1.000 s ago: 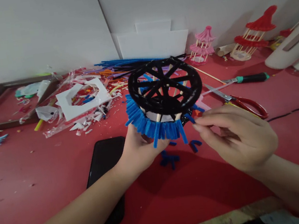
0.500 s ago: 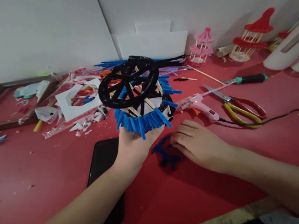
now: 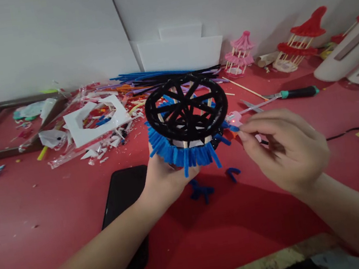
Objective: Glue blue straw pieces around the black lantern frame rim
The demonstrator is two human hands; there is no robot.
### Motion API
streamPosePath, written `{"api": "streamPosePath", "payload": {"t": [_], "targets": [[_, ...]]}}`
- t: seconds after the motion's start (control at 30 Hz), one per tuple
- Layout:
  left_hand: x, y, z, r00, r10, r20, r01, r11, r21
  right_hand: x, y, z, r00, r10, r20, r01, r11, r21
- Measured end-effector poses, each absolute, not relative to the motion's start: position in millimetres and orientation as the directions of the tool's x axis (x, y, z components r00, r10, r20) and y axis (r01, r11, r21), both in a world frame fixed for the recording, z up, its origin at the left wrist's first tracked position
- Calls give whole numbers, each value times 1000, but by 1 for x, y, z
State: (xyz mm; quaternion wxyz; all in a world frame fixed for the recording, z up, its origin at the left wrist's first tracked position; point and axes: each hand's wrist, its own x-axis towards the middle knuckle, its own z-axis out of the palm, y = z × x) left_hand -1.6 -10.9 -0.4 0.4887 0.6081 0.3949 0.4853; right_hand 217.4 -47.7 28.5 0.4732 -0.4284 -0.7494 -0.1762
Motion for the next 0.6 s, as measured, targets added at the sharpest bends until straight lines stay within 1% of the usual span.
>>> {"api": "streamPosePath", "payload": {"t": [0.1, 0.2, 0.43, 0.6], "targets": [[-2, -12, 3, 247, 950, 190, 66, -212, 975, 216, -48, 31, -226, 447, 866, 830, 554, -70], [-1, -13, 7, 241, 952, 187, 54, -205, 977, 216, -50, 33, -270, 443, 855, 835, 550, -21], [-1, -12, 8, 225, 958, 176, -18, -177, 984, 214, -51, 31, -268, 414, 870, 806, 591, -33], [-1, -16, 7, 261, 961, 90, -76, -73, 994, 217, -53, 32, -292, 397, 870, 785, 619, -19]]}}
